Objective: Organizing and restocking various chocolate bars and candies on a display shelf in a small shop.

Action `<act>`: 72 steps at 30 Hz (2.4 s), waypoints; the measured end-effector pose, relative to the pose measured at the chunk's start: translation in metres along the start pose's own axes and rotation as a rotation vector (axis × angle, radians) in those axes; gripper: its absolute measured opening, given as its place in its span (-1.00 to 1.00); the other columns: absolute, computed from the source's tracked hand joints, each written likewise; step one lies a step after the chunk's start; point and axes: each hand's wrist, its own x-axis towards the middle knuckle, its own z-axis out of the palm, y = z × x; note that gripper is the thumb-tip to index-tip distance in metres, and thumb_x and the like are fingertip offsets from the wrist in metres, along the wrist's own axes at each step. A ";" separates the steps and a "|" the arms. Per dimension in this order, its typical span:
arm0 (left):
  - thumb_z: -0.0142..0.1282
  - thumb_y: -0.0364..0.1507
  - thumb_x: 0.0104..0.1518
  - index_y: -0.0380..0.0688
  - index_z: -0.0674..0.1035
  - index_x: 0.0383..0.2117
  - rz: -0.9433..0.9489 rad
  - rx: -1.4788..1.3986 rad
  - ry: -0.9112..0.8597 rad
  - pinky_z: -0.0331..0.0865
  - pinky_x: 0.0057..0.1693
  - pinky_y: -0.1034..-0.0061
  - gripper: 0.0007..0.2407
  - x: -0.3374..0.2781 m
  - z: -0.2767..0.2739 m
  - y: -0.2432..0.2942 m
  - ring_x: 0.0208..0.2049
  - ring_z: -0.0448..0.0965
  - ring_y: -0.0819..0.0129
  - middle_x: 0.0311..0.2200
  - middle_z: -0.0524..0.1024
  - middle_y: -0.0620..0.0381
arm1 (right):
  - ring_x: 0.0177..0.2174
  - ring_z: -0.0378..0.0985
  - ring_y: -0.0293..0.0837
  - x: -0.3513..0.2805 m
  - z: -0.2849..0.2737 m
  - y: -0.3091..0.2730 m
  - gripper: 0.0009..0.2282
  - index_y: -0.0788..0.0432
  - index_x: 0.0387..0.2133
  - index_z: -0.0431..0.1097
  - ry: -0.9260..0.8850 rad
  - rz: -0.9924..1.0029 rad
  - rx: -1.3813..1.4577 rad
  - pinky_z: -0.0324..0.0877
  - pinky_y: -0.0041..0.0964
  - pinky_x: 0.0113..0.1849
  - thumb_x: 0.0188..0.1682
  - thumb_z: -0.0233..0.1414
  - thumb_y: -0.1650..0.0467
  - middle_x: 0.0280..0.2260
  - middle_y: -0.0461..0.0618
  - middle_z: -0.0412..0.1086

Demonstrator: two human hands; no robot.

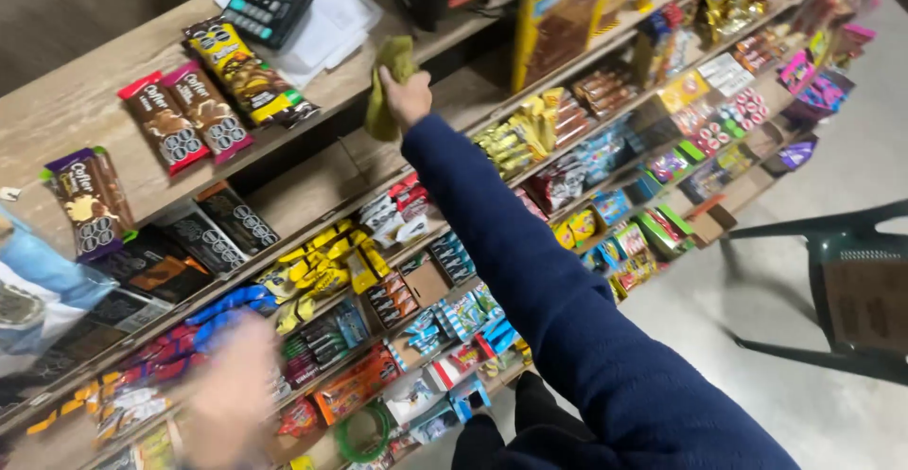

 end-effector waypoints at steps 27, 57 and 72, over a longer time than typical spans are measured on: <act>0.18 -0.43 0.09 -0.18 0.64 -0.23 -0.043 -0.882 -0.139 0.53 -0.09 0.34 -0.83 -0.132 0.046 0.454 -0.19 0.67 0.06 -0.22 0.64 -0.01 | 0.01 0.51 -0.01 -0.035 -0.458 0.136 -0.56 0.12 0.07 0.45 -0.307 -0.875 0.035 0.39 -0.17 0.08 -0.16 0.16 0.49 -0.01 0.06 0.45; 0.34 -0.42 -0.01 -0.11 0.64 -0.21 -0.146 -0.847 -0.280 0.54 -0.14 0.25 -0.76 -0.202 0.165 0.588 -0.26 0.65 -0.05 -0.30 0.61 -0.05 | 0.11 0.39 0.18 0.236 -0.343 -0.001 -0.37 0.08 0.28 0.15 0.134 -1.138 -0.305 0.46 -0.01 0.11 -0.10 0.20 0.57 0.13 0.19 0.21; 0.27 -0.35 0.03 -0.04 0.62 -0.16 -0.257 -0.803 -0.366 0.52 -0.09 0.24 -0.75 -0.186 0.130 0.602 -0.17 0.62 -0.02 -0.21 0.59 0.04 | -0.10 0.41 0.27 0.238 -0.346 0.132 -0.54 -0.05 0.11 0.36 -0.260 -1.416 -0.910 0.41 0.03 -0.10 -0.12 0.11 0.49 0.11 0.09 0.30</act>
